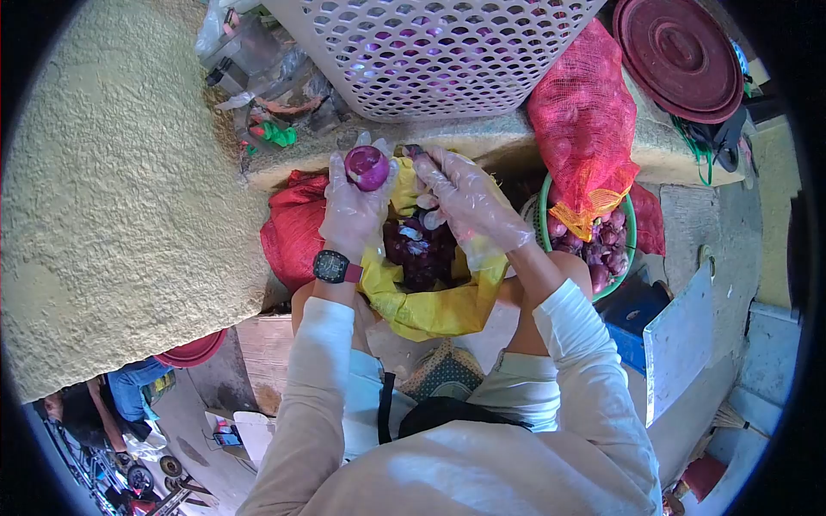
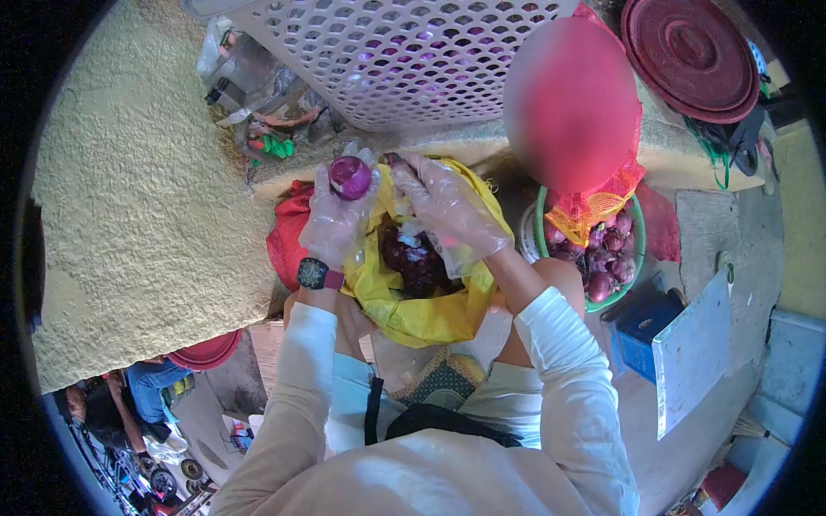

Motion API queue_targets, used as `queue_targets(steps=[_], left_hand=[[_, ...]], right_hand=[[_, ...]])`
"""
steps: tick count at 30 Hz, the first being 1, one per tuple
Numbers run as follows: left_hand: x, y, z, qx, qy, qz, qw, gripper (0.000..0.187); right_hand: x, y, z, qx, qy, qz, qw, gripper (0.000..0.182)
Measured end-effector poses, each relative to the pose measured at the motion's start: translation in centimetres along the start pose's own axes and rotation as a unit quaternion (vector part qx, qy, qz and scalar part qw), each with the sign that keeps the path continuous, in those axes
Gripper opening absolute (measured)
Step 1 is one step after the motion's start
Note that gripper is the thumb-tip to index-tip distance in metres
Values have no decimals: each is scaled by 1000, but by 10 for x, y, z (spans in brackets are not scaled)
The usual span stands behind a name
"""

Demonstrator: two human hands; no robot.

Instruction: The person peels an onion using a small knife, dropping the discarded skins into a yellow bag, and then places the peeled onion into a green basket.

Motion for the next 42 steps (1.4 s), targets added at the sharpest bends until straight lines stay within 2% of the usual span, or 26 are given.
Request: queue_targets(steps=[1, 3, 4, 6, 7, 8, 9, 10, 12, 13, 14, 15, 16, 18, 22, 24, 28, 30, 31, 33, 36, 42], left_hand=[[-1, 0, 2, 0, -1, 0, 1000, 59], [-1, -4, 4, -4, 0, -31, 999, 60], [0, -7, 1, -4, 0, -32, 999, 60], [-4, -13, -6, 8, -37, 49, 998, 62], [-4, -10, -11, 8, -38, 48, 998, 62], [-18, -21, -19, 81, -147, 271, 948, 61], [-22, -36, -29, 149, -246, 474, 832, 61], [-22, -30, -25, 149, -246, 475, 832, 61], [-14, -21, -13, 192, -153, 313, 918, 55], [-15, -23, -8, 192, -153, 312, 918, 55], [-7, -8, 4, 106, -47, 150, 982, 51], [6, 5, 8, 15, 62, -19, 998, 48], [6, 5, 9, 15, 62, -19, 998, 48], [4, -4, 10, 77, 45, 14, 996, 45], [5, -1, 12, 86, 33, 15, 996, 48], [2, 3, 12, 78, 27, 96, 992, 51], [-11, 7, 11, 81, 38, 123, 988, 58], [-6, 12, 15, 104, 103, 127, 981, 67], [-2, -1, 6, 103, 104, 127, 981, 67], [0, -6, -6, -18, 51, 159, 986, 71], [6, -7, -3, 17, 78, 130, 988, 73], [8, -14, -6, 27, 56, 134, 989, 73]], right_hand=[[5, 0, -2, 0, 1, 0, 1000, 28], [16, 1, -6, -20, 34, -128, 991, 36], [14, 1, -6, -20, 34, -128, 991, 36], [34, -5, -12, -20, 175, -186, 967, 47], [34, -6, -13, -20, 175, -186, 967, 47], [33, -8, -15, -10, 158, -175, 972, 47], [33, -10, -17, 0, 141, -163, 976, 47], [37, -11, -20, 0, 141, -163, 976, 47], [43, -6, -22, -30, 123, -162, 979, 48], [42, -5, -21, -30, 123, -162, 979, 48], [40, -4, -20, -24, 122, -139, 982, 49], [38, -2, -18, -18, 122, -116, 986, 50], [35, -1, -15, -18, 122, -116, 986, 50], [35, -1, -13, -13, 172, -127, 977, 51], [40, 0, -17, -22, 190, -109, 975, 51], [43, 4, -21, -8, 142, -177, 974, 54], [56, 5, -25, 31, 142, -247, 958, 56], [71, -4, -33, 27, 212, -326, 921, 57], [70, -6, -33, 27, 212, -325, 921, 57], [70, -11, -34, 28, 239, -305, 921, 58], [64, -13, -31, 9, 266, -282, 922, 57], [60, -11, -27, 4, 262, -262, 929, 54]])
Point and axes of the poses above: each hand's wrist, its own z-axis towards the middle knuckle, its own y-axis out of the back of the hand, x = y × z, the point moved 8 cm from there along z, towards the middle knuckle, and after that the axes turned 3 degrees about -y, right-handed, at the moved point
